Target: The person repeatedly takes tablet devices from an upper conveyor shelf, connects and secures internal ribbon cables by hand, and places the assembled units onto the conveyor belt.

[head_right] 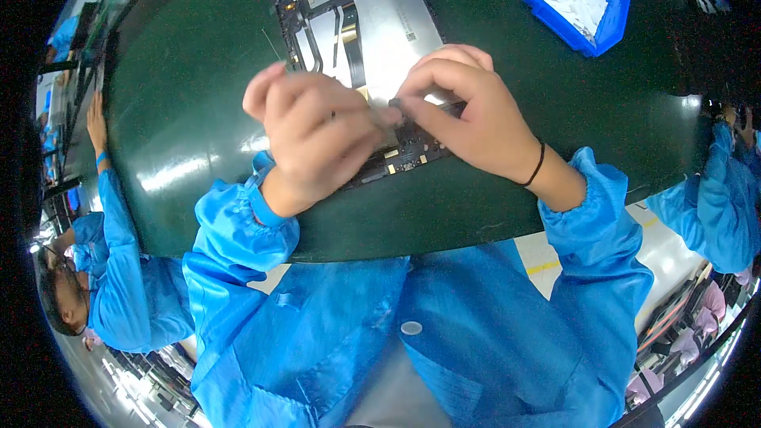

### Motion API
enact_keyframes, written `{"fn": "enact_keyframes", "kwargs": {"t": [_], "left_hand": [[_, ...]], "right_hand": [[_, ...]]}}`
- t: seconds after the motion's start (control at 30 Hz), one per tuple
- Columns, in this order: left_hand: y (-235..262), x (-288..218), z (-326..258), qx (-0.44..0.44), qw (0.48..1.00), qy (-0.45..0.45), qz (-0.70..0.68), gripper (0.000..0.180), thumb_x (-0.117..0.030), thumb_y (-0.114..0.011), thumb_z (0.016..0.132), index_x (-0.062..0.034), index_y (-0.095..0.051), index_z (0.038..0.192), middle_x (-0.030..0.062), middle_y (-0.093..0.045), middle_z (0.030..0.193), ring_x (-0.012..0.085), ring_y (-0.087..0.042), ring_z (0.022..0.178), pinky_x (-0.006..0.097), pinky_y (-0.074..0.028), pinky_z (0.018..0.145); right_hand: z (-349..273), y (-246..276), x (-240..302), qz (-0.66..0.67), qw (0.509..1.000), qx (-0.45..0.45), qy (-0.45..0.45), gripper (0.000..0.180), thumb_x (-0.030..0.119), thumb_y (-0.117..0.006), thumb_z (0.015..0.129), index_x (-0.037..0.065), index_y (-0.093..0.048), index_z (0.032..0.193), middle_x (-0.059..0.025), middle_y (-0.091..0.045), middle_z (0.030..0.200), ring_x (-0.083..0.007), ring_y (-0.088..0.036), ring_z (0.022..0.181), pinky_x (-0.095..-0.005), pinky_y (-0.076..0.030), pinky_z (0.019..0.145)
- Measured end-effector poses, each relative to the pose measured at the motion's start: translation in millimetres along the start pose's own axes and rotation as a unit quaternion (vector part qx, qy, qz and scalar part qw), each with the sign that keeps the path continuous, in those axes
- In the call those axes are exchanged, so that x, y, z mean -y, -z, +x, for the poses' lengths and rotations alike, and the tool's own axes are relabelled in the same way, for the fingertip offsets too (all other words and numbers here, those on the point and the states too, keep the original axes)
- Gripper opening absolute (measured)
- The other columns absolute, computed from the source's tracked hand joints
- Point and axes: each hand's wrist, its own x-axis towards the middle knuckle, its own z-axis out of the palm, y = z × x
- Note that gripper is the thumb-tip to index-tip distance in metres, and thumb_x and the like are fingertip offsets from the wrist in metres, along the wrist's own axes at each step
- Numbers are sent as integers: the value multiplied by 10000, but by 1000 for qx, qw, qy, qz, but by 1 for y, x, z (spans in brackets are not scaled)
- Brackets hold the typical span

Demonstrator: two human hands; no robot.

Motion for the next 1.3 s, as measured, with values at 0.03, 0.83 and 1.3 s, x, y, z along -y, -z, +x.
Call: {"fn": "enact_keyframes", "kwargs": {"t": [0.03, 0.83, 1.3], "left_hand": [[-2, -3, -5, 1, 1000, -1, 0, 168, -181, -710, 647, -217, -720, 811, -70, -619, 827, 135, -567, 847, 393, -317, 963], [-21, 17, 11, 71, 975, 189, -92, 103, -149, -792, 697, -136, -694, 724, -26, -631, 757, 201, -539, 853, 397, -302, 931], [-25, 24, 9, 85, 975, 182, -93, 117, -193, -778, 736, -123, -693, 776, -20, -594, 736, 184, -533, 826, 359, -293, 915]], "right_hand": [[2, 3, 0, 29, 999, 18, -11, 80, 180, -719, 800, 146, -678, 860, -4, -642, 955, -202, -565, 1036, -371, -309, 1001], [-9, 53, -3, -326, 920, -138, 171, 139, 100, -708, 748, 77, -691, 884, -59, -681, 878, -248, -638, 816, -363, -482, 750], [-21, -4, 10, -253, 952, -45, 166, 188, 107, -750, 662, 126, -696, 841, 23, -650, 900, -203, -586, 839, -362, -429, 770]]}}
